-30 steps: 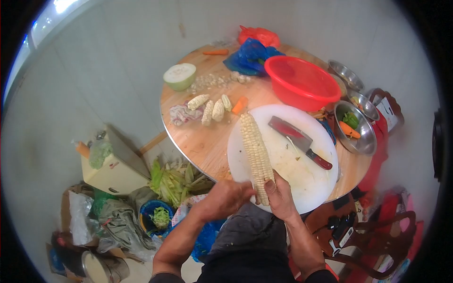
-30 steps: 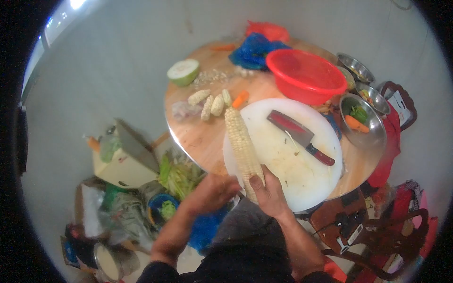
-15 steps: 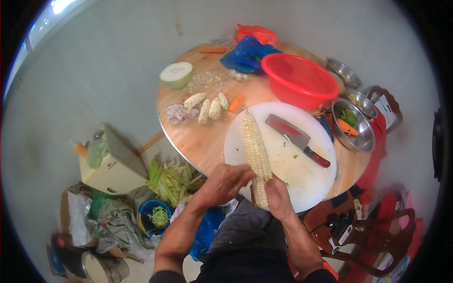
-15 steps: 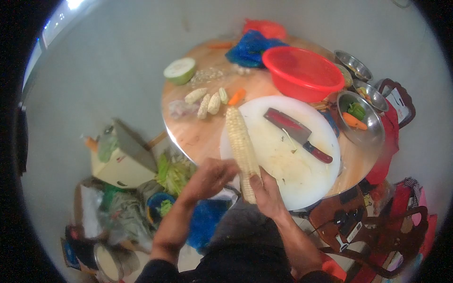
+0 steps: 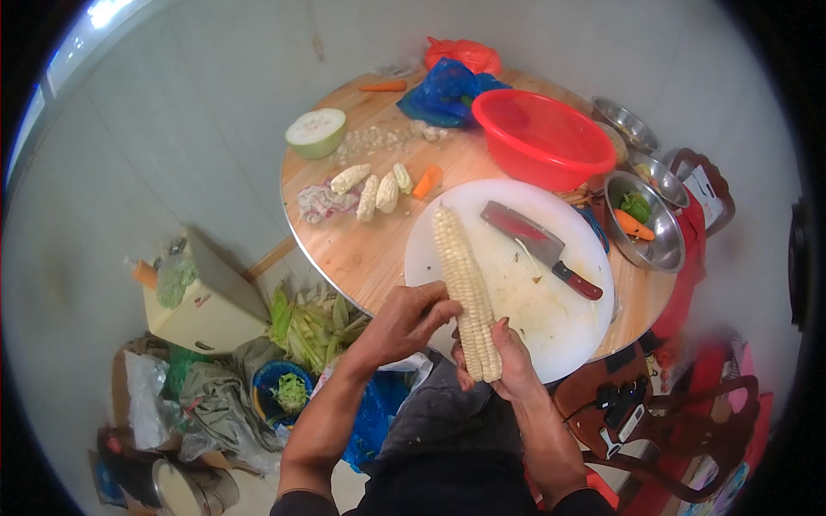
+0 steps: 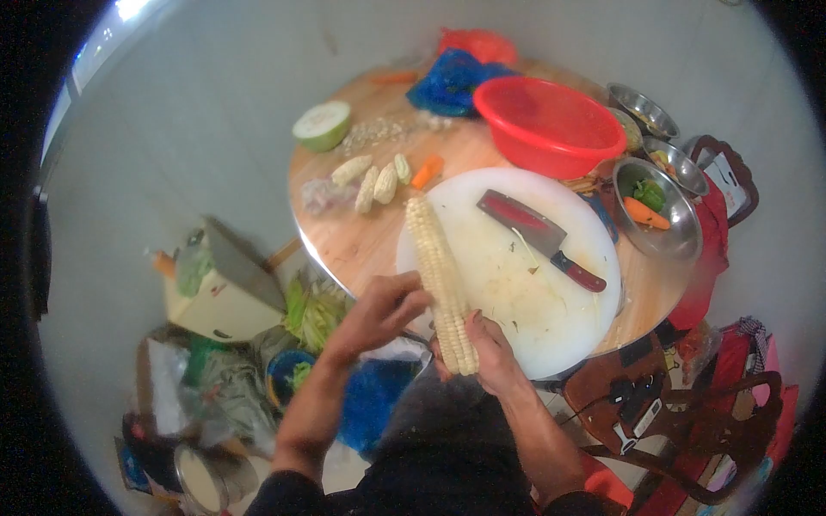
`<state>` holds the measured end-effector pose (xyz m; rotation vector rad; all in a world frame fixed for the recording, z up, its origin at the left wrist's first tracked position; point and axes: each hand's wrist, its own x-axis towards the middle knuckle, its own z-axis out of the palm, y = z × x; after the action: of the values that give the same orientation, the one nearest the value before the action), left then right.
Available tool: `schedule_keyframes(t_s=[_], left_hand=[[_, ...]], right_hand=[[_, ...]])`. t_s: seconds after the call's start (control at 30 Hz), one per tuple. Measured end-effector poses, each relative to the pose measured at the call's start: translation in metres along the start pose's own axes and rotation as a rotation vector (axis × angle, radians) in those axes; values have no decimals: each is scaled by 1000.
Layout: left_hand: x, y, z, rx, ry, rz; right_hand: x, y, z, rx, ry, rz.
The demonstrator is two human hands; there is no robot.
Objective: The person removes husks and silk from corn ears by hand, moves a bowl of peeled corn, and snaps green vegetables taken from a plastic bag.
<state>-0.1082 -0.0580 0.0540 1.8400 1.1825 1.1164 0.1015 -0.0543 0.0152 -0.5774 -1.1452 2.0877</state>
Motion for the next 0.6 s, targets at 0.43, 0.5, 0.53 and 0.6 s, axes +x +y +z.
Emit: schedule_keyframes(t_s=[0.43, 0.5, 0.53, 0.6], left_hand=[[8, -17, 0, -525, 65, -142], [6, -23, -4, -394, 20, -142], [2, -29, -7, -393, 20, -142], [-3, -35, -15, -260, -3, -33]], right_hand=[[-2, 3, -7, 213, -124, 160], [-1, 4, -5, 148, -145, 124], [-1, 5, -6, 148, -146, 123], [-3, 6, -10, 218, -144, 114]])
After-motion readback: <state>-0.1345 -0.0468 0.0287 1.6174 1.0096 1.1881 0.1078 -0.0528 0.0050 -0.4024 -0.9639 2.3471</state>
